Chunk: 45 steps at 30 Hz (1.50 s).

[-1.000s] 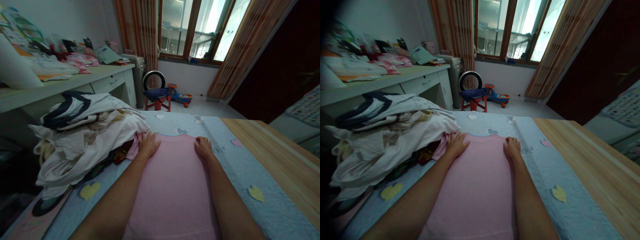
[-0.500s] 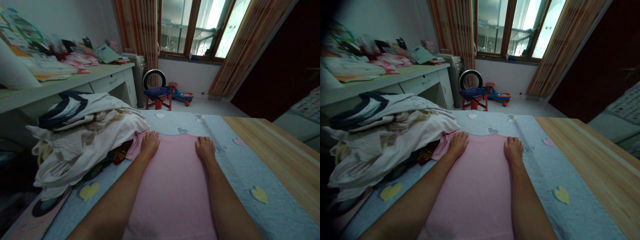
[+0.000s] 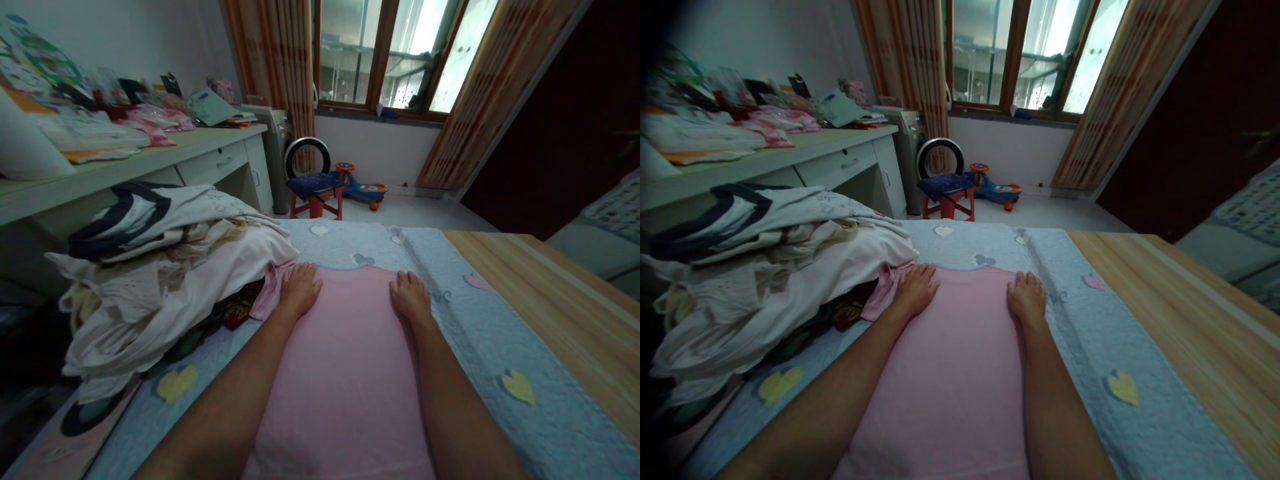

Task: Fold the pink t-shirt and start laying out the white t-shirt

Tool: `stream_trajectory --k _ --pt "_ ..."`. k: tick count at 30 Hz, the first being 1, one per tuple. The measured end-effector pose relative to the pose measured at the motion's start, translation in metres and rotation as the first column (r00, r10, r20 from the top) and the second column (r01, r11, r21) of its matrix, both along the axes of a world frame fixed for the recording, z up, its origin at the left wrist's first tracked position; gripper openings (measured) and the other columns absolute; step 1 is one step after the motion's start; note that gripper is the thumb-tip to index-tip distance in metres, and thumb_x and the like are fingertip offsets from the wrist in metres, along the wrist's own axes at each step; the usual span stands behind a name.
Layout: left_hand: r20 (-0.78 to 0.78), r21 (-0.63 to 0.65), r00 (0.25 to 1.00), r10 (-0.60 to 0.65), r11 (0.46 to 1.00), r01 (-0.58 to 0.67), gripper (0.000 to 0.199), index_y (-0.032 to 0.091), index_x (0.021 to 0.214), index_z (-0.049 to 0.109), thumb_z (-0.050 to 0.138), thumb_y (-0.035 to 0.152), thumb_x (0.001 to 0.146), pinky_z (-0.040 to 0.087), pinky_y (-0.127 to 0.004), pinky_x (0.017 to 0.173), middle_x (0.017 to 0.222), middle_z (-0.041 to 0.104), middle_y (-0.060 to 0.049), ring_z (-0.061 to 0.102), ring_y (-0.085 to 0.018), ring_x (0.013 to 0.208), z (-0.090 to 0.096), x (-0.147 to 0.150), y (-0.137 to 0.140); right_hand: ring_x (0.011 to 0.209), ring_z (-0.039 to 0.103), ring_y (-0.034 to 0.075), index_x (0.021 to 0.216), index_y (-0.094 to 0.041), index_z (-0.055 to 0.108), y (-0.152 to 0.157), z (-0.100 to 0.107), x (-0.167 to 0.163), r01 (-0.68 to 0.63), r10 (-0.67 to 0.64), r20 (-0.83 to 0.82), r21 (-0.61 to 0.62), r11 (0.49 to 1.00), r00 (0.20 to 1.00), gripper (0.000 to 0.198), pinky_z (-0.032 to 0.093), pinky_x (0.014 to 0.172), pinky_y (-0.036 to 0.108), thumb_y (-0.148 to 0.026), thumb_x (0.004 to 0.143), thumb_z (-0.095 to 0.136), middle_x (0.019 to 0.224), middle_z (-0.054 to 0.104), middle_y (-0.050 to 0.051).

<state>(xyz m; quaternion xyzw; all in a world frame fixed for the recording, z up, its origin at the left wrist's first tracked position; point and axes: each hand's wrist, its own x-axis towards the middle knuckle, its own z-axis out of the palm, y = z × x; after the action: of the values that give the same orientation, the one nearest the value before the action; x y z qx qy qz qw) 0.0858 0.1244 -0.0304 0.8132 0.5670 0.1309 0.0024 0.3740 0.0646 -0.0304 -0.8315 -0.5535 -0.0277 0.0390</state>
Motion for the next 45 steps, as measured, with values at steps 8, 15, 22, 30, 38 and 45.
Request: stream_trajectory --k 8,15,22,30,38,45 --pt "0.009 -0.049 1.0 0.017 0.999 -0.017 0.045 0.024 0.138 0.047 0.041 0.039 0.097 0.028 -0.053 0.112 0.146 0.049 -0.01 0.039 -0.031 0.136 0.002 0.002 -0.002 0.135 0.041 0.026 0.136 -0.011 0.051 0.006 -0.003 0.0 -0.176 0.186 -0.051 0.158 0.972 0.981 0.046 0.029 0.112 0.038 -0.027 0.095 0.041 0.147 0.046 0.016" --pt "-0.005 -0.067 0.999 0.034 0.997 -0.034 0.048 0.023 0.14 0.047 0.042 0.041 0.097 0.028 -0.053 0.112 0.151 0.045 -0.01 0.035 -0.033 0.139 0.002 0.001 -0.002 0.136 0.04 0.028 0.139 -0.014 0.05 0.005 -0.005 -0.005 -0.222 0.223 -0.012 0.026 0.975 0.975 0.046 0.029 0.112 0.04 -0.035 0.099 0.038 0.149 0.045 0.016" --pt "-0.008 -0.105 0.998 0.061 0.993 -0.061 0.054 0.023 0.145 0.043 0.04 0.047 0.097 0.023 -0.057 0.115 0.156 0.038 -0.01 0.028 -0.036 0.145 -0.003 0.001 -0.001 0.135 0.04 0.028 0.134 -0.013 0.055 0.004 0.0 -0.011 -0.189 0.188 0.011 0.102 0.977 0.982 0.044 0.027 0.112 0.039 -0.033 0.096 0.045 0.147 0.046 0.018" --pt "0.007 -0.135 0.999 0.048 0.99 -0.047 0.06 0.024 0.148 0.039 0.039 0.052 0.096 0.02 -0.058 0.116 0.159 0.034 -0.01 0.024 -0.037 0.147 -0.008 -0.001 0.002 0.123 0.05 0.024 0.123 -0.017 0.062 0.003 0.005 -0.028 -0.298 0.304 -0.039 0.109 0.948 0.952 0.036 0.034 0.106 0.033 -0.033 0.097 0.044 0.137 0.056 0.012" --pt "0.046 -0.165 0.998 0.046 0.985 -0.038 0.06 0.025 0.149 0.039 0.041 0.053 0.095 0.019 -0.057 0.117 0.159 0.033 -0.01 0.021 -0.036 0.148 -0.007 -0.003 0.003 0.141 0.034 0.028 0.144 -0.013 0.044 0.003 0.006 -0.035 -0.269 0.269 -0.029 -0.011 0.963 0.963 0.063 0.022 0.116 0.04 -0.054 0.096 0.041 0.153 0.04 0.016" --pt "0.14 -0.022 0.987 -0.073 0.997 0.077 0.037 0.023 0.127 0.059 0.051 0.035 0.093 0.029 -0.046 0.116 0.145 0.051 -0.008 0.038 -0.027 0.14 0.0 -0.006 -0.002 0.147 0.023 0.03 0.152 -0.014 0.032 0.004 0.005 -0.039 -0.241 0.239 -0.034 -0.085 0.967 0.97 0.07 0.019 0.117 0.048 -0.058 0.097 0.033 0.16 0.027 0.016"
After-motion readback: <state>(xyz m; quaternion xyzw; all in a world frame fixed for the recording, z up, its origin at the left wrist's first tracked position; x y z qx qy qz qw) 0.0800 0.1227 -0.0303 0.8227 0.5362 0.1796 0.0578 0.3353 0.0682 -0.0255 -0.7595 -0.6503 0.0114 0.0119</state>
